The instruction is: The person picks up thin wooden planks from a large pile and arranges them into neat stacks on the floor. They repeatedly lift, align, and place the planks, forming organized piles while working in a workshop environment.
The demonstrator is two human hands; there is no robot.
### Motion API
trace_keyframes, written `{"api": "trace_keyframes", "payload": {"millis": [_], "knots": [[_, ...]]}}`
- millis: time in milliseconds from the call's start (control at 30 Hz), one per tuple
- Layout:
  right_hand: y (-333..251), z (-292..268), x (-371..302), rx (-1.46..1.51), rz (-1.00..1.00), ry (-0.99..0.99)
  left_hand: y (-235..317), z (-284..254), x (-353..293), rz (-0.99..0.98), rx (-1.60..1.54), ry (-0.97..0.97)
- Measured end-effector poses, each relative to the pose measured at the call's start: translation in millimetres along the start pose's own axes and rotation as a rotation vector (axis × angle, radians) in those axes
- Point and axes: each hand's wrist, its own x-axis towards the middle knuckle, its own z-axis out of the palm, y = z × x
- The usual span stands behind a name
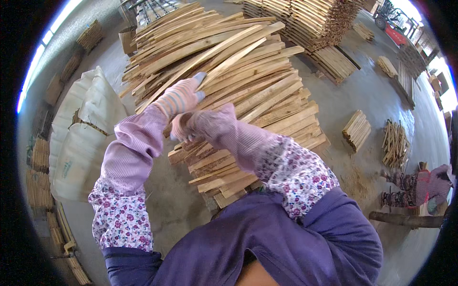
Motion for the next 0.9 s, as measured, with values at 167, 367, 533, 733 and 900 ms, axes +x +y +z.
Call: {"api": "trace_keyframes", "payload": {"millis": [167,367,533,733,900], "knots": [[-15,-29,-129,-0.506,-0.222,0.208,-44,-11,-39,-0.148,-0.955,-0.400],[77,-81,-250,-1.381,0.150,1.060,1,1,-16,0.010,-1.013,-0.653],[137,-40,-355,-0.785,0.329,0.765,88,27,-3,0.369,0.267,0.148],[243,107,-534,-0.152,0.659,0.827,172,199,-41,0.371,-0.078,0.356],[298,228,-626,0.092,0.866,0.708,234,342,-41,0.137,0.418,-0.051]]}}
